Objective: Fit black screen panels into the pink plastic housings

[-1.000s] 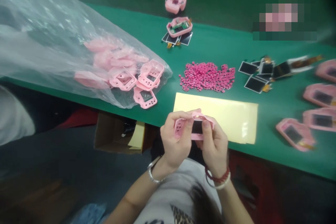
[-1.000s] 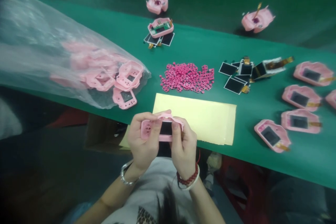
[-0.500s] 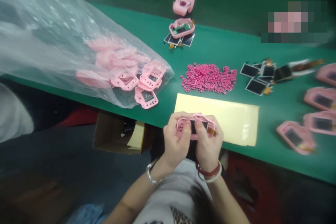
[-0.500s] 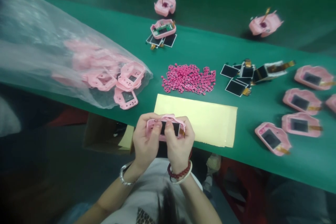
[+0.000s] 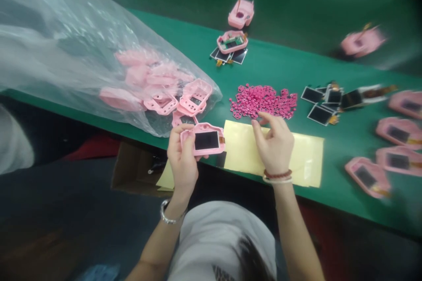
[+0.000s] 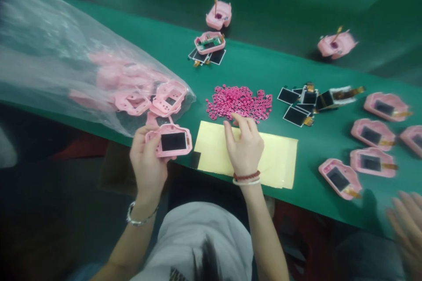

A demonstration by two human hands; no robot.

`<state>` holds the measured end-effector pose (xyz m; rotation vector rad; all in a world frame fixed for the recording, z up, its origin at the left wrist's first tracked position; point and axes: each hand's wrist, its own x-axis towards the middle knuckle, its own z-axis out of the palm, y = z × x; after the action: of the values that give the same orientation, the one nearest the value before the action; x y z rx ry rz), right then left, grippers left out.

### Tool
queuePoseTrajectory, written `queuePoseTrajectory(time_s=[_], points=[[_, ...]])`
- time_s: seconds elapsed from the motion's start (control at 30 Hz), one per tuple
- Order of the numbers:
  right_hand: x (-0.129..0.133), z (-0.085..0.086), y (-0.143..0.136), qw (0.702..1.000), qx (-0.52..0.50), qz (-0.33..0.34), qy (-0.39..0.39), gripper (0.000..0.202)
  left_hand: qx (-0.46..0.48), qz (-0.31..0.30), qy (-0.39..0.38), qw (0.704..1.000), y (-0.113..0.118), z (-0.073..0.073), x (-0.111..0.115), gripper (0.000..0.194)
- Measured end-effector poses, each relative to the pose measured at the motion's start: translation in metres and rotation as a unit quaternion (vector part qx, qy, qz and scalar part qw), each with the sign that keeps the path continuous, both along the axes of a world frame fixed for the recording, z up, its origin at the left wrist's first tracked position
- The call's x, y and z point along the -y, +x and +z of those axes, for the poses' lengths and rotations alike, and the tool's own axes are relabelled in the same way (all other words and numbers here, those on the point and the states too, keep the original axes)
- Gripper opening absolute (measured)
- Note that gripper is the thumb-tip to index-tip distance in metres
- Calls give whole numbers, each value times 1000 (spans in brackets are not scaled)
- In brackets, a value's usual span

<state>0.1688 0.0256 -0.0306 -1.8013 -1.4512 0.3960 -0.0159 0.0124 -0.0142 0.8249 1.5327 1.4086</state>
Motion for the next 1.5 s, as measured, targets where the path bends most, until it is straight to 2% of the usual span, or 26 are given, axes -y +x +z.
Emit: queuePoseTrajectory(time_s=[0.1,0.2,0.27,0.43,0.63,0.77,0.83,0.9,0.97,1.03,1.1,1.3,1.37,1.5], points=[[-18,-14,1,985,170,7,31,28,16,-44,-8,999,-1,-1,-1,14],[-22,-17,-2,977,205,2,61,17,29,-92,-21,995,4,-4,5,18],[-19,-13,-1,980,182,-16,80,21,38,-112,-25,993,6,-7,7,17],[-15,-5,10,995,49,-25,81,24,32,-135,-29,990,5,-9,3,18],[-15,0,14,990,34,-38,132,15,23,-159,-39,986,13,0,1,21],[-6,14,14,994,-27,-20,108,15,32,-176,-50,983,19,2,4,22],[2,26,13,995,-57,18,77,15,45,-191,-56,979,21,1,5,24],[12,40,11,989,-65,132,33,13,47,-214,-58,974,22,1,6,30],[19,51,7,962,-27,273,-12,15,37,-240,-57,968,23,2,7,37],[24,55,2,935,40,352,-31,16,37,-267,-69,960,24,3,9,45],[25,54,-5,931,99,351,-19,15,53,-286,-84,953,27,5,11,51],[29,48,-14,942,191,273,37,17,110,-292,-94,945,34,10,19,58],[31,49,-11,941,186,280,36,16,91,-289,-92,949,33,11,22,59],[33,52,-4,939,111,323,24,7,54,-302,-81,948,32,14,23,62]])
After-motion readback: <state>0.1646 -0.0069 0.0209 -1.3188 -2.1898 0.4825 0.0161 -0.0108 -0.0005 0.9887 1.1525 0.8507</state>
